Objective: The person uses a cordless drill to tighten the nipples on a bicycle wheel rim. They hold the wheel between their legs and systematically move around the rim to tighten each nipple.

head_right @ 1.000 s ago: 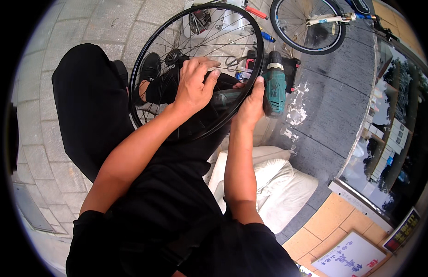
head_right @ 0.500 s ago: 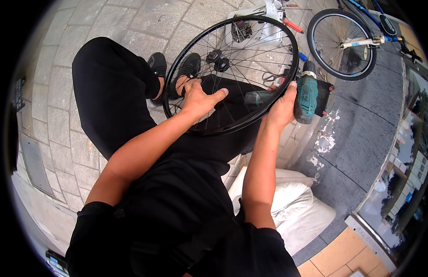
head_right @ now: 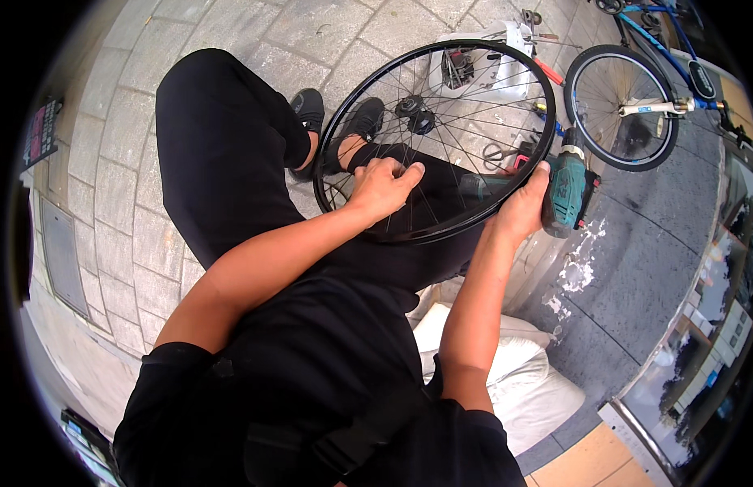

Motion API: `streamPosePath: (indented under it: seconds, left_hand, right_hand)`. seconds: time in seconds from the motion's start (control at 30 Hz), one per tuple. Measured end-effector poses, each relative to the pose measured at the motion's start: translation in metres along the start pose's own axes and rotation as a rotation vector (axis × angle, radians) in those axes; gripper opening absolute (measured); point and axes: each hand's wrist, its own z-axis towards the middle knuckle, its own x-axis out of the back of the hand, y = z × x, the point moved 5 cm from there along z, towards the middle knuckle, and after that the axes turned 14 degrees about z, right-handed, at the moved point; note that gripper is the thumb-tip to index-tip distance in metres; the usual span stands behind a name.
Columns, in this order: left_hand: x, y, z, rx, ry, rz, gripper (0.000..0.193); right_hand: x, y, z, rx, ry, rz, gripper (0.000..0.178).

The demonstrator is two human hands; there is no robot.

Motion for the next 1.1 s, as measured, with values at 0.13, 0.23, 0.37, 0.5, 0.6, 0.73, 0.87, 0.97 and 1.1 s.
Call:
streamPosePath:
  seconds: [0.13,0.23,0.37,0.5,0.6,0.73,0.87,0.97,1.1]
  left_hand:
    - [0.0,0.002,-0.004,-0.014,-0.055,-0.029,0.075]
    - [-0.003,0.0,0.002,-0.021,-0.11,-0.033,0.07]
    - [-0.007,-0.002,0.007,-0.02,-0.157,-0.06,0.067]
    - [-0.004,-0.001,0.002,-0.021,-0.002,-0.109,0.066]
    - [-0.002,0.0,0.003,-0.008,-0.042,-0.111,0.063]
    - [-0.006,-0.002,0.007,0.013,-0.126,-0.132,0.057]
    - [-0.009,-0.003,0.009,0.006,-0.09,-0.126,0.055]
    - [-0.009,-0.003,0.011,0.005,-0.103,-0.122,0.055]
    - [-0.005,-0.001,0.01,-0.017,-0.025,-0.111,0.058]
  right_hand:
    - [0.004,0.002,0.004,0.051,-0.022,-0.037,0.034]
    - [0.008,0.007,0.012,0.047,-0.015,-0.018,0.034]
    - [0.012,0.009,0.017,0.054,-0.017,-0.031,0.033]
    - [0.005,0.004,0.014,0.063,-0.032,-0.046,0.033]
    - [0.006,0.005,0.014,0.056,-0.033,-0.05,0.034]
    - [0.008,0.007,0.016,0.056,-0.027,-0.048,0.036]
    - [0.006,0.005,0.011,0.057,-0.033,-0.055,0.036]
    - [0.0,0.002,0.005,0.053,-0.026,-0.024,0.034]
    - [-0.009,-0.004,-0.006,-0.044,0.007,-0.019,0.032]
